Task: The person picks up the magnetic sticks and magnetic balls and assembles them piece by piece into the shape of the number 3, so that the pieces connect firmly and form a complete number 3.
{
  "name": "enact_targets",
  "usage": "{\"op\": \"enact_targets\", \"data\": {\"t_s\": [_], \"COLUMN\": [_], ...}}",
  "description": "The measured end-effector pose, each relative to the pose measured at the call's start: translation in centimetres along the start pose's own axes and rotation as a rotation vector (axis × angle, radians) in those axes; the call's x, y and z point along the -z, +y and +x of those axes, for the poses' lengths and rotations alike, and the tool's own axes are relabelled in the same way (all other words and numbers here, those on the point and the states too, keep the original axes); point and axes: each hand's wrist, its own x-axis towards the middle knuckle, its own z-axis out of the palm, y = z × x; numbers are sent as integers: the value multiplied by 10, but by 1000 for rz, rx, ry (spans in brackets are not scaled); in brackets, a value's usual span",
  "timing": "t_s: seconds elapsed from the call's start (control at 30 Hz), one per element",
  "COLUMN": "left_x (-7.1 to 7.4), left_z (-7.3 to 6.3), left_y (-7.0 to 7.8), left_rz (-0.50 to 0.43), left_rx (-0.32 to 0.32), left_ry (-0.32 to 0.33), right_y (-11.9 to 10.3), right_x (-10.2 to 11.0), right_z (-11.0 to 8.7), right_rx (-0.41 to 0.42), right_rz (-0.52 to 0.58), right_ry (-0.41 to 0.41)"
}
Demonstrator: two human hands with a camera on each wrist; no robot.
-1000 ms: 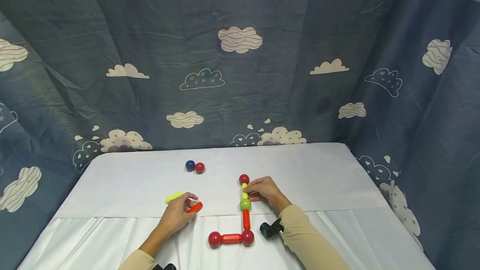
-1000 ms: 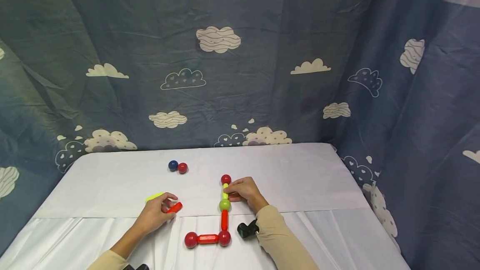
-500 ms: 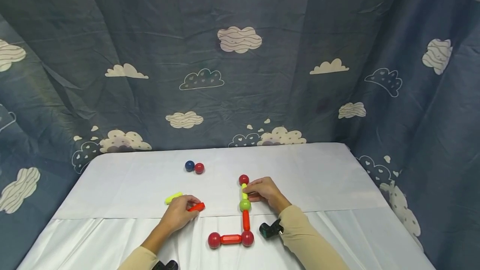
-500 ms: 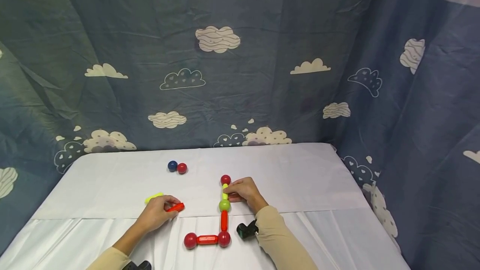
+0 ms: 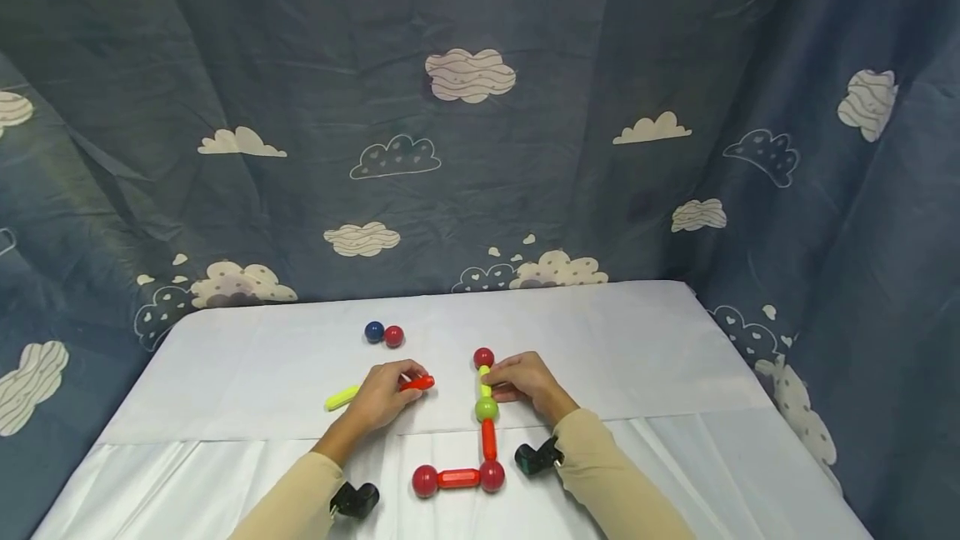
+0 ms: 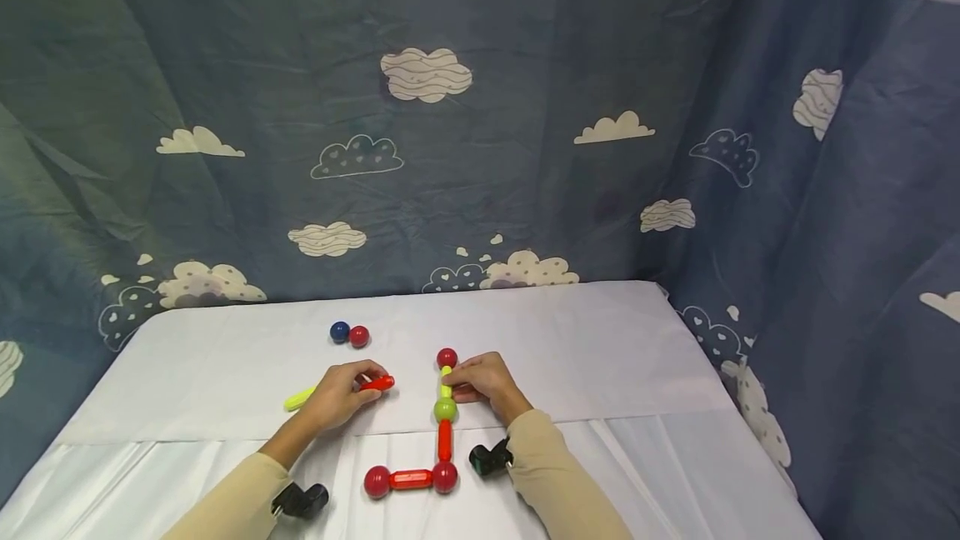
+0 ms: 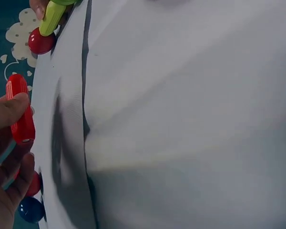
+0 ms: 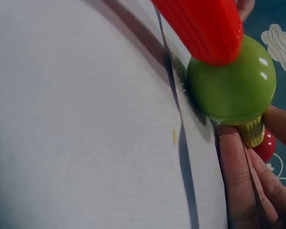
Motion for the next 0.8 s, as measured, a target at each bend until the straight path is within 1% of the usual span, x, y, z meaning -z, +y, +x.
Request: {"op": "enact_targets", "data": {"t_s": [0.07, 0.2, 0.3, 0.43, 0.57, 0.8], "left_x": [-2, -3, -4, -6, -11, -18], "left_z": [9, 26, 38, 51, 57, 65], "left_y": [4, 9, 10, 10, 12, 15], "left_rz": [2, 14, 47, 89, 89, 72], "left_rx": [11, 1, -22, -15, -5, -49], "left_ry": [-14, -30, -18, -6, -22, -54], "right_y": [1, 1, 0, 0, 1, 2], "right_x": [1, 0, -1, -1, 0, 0], "right_z": [0, -2, -2, -2, -2, -2], "right_rx": [-1, 11, 17, 20, 16, 31], "right_rz": [6, 9, 9, -1, 5, 26], "right_ry": [-6, -13, -16, -14, -19, -25]}}
